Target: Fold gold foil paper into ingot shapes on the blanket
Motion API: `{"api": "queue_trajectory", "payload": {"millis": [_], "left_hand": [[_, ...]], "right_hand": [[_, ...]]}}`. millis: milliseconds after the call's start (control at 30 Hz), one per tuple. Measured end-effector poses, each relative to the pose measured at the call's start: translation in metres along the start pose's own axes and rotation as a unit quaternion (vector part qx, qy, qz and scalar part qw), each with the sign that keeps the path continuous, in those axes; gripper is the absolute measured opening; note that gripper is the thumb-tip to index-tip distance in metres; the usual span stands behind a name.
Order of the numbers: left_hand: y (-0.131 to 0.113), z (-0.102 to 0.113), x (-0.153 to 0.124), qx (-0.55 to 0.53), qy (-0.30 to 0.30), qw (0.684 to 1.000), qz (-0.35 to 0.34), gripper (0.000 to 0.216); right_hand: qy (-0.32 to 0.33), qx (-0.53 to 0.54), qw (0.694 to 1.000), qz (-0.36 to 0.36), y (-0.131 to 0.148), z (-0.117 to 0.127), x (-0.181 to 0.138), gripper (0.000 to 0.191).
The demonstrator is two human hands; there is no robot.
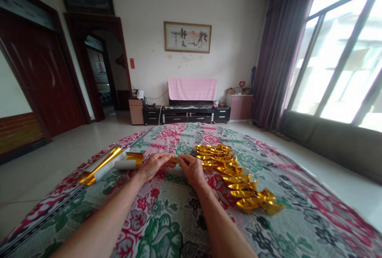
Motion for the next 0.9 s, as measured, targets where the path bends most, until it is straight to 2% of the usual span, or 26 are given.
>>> {"api": "queue_trajectory", "payload": {"millis": [333, 567, 733, 900], "left_hand": [[-0.004, 0.003, 0.004, 0.009, -0.009, 0.999, -0.045, 0.035], [-0.006, 0.005, 0.003, 0.015, -0.022, 0.998, -0.053, 0.034], [-0.013, 0.005, 0.003, 0.057, -0.064, 0.994, -0.062, 0.033], [-0.022, 0.004, 0.005, 0.139, -0.105, 0.979, -0.110, 0.034]], "right_hand": [[0.015, 0.070, 0.996, -0.056, -0.006, -0.005, 0.001, 0.029], [0.027, 0.106, 0.993, -0.050, -0.016, -0.010, 0.002, 0.030], [0.025, 0.104, 0.993, -0.043, -0.014, -0.009, 0.002, 0.024], [0.027, 0.089, 0.993, -0.068, -0.020, -0.009, 0.003, 0.024]]}}
Point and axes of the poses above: each hand's wrist, its own x-axis towards the middle knuckle, its own z-axis out of the back of the hand, y = z × x, the point moved 9 cm from there along x, towards the middle knuckle, and after that the axes turned 1 degree about z, right-handed, at the moved point
